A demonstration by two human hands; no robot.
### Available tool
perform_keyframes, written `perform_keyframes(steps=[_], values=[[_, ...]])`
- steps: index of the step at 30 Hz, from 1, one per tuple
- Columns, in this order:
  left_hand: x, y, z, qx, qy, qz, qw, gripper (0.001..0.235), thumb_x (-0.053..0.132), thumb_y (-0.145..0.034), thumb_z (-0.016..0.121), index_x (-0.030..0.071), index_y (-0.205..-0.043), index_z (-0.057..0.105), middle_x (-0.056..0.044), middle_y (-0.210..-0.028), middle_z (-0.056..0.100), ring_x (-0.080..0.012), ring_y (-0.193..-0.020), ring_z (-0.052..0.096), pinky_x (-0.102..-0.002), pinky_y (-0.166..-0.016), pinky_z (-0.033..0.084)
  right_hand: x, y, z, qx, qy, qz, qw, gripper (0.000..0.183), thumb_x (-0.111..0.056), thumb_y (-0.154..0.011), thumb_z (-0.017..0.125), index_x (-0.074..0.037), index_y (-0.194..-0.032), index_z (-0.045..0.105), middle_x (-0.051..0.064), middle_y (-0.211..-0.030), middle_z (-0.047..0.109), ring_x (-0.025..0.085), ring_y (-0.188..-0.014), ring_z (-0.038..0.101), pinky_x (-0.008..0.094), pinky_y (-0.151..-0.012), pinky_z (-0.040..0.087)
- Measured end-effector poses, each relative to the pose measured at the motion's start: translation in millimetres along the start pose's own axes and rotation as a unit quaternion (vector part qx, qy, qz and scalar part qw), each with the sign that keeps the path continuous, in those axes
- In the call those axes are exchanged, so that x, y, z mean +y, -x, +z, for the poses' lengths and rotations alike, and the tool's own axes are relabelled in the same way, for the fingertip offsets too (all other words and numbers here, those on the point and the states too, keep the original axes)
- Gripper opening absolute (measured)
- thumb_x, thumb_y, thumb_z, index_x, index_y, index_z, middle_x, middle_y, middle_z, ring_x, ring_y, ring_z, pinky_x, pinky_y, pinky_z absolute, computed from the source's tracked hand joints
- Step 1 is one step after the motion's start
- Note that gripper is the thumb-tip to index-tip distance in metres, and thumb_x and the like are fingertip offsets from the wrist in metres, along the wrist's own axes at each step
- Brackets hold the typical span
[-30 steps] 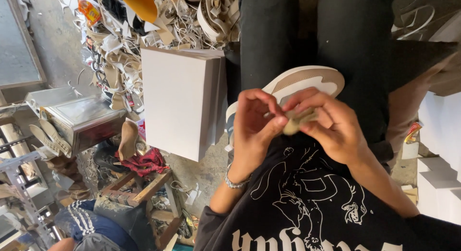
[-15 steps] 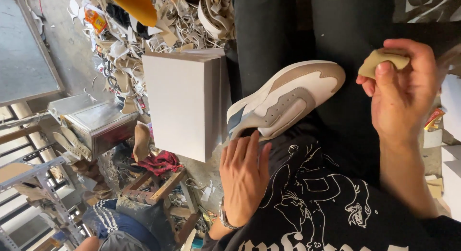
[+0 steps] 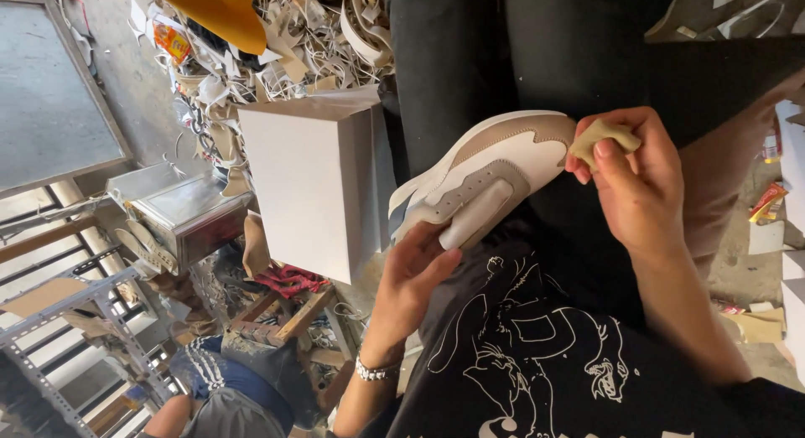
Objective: A person applies cleaning liquid to a sponge and rubs a sneaker to finish or clean it in a workshop environment.
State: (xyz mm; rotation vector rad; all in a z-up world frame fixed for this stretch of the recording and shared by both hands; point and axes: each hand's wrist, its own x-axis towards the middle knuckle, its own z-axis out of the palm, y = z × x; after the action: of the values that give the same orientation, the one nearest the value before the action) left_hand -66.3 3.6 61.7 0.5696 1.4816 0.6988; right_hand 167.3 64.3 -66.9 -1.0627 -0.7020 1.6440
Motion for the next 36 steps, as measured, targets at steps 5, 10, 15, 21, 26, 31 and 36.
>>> perform_keyframes(steps=[5,10,15,21,26,31,36], values=[[5,-30,22,-0.079,-0.237,-0.173,0.953,0.04,0.045,-0.088,0.067,0.007,-0.089,0.054,0.001,-0.082,0.038,-0.0134,-0.07,0.034,-0.031,-0.059,0.028,-12,-7,4,0.001,0.034,0.008,0.999,0.024,-0.02,-0.107,0.056,-0.002,-0.117,0.045,0.017,-0.115,0.057,0.022,-0.079,0.055,0.029,-0.072,0.042],[12,-57,45,-0.034,0.128,-0.089,0.987,0.06,0.021,-0.082,0.064,-0.009,-0.133,0.06,-0.015,-0.126,0.068,-0.025,-0.12,0.061,-0.034,-0.106,0.045,-13,-7,-2,0.004,0.17,-0.01,0.985,0.022,-0.009,-0.108,0.057,0.005,-0.124,0.051,0.02,-0.11,0.06,0.026,-0.086,0.063,0.032,-0.082,0.058],[-30,-70,44,-0.017,0.323,-0.175,0.93,0.038,0.013,-0.083,0.068,0.002,-0.119,0.067,-0.007,-0.102,0.072,-0.0201,-0.092,0.066,-0.029,-0.078,0.052,-29,-17,-5,0.01,0.188,-0.017,0.982,0.017,-0.009,-0.111,0.059,0.003,-0.121,0.053,0.017,-0.098,0.062,0.021,-0.081,0.062,0.028,-0.077,0.054],[-33,-78,46,-0.048,0.392,-0.118,0.911,0.039,0.024,-0.089,0.062,-0.006,-0.115,0.067,-0.012,-0.088,0.07,-0.0237,-0.077,0.064,-0.034,-0.069,0.053,-43,-11,5,-0.034,0.288,-0.007,0.957,0.018,-0.006,-0.104,0.068,0.003,-0.115,0.057,0.015,-0.105,0.068,0.02,-0.09,0.07,0.027,-0.08,0.058],[-50,-73,45,-0.07,0.406,-0.093,0.906,0.048,0.025,-0.09,0.063,-0.012,-0.12,0.066,-0.004,-0.064,0.05,-0.0149,-0.06,0.043,-0.029,-0.085,0.049,-15,1,23,-0.093,0.462,-0.128,0.873,0.013,-0.002,-0.097,0.074,0.004,-0.104,0.065,0.016,-0.101,0.067,0.03,-0.091,0.064,0.038,-0.083,0.05],[-52,-72,42,-0.113,0.399,-0.046,0.909,0.022,0.024,-0.089,0.056,0.003,-0.086,0.057,-0.003,-0.056,0.042,-0.0161,-0.052,0.041,-0.028,-0.068,0.041,16,-25,28,0.073,0.551,-0.383,0.738,0.008,-0.004,-0.095,0.08,-0.011,-0.093,0.077,0.001,-0.088,0.063,0.021,-0.078,0.055,0.036,-0.078,0.045],[-24,-60,48,-0.126,0.405,-0.009,0.906,0.026,0.024,-0.089,0.052,0.011,-0.066,0.052,-0.001,-0.054,0.036,-0.015,-0.049,0.039,-0.026,-0.057,0.036,-2,-27,28,0.064,0.503,-0.329,0.796,0.012,-0.007,-0.105,0.077,-0.002,-0.096,0.07,0.01,-0.096,0.06,0.032,-0.081,0.059,0.042,-0.079,0.05]])
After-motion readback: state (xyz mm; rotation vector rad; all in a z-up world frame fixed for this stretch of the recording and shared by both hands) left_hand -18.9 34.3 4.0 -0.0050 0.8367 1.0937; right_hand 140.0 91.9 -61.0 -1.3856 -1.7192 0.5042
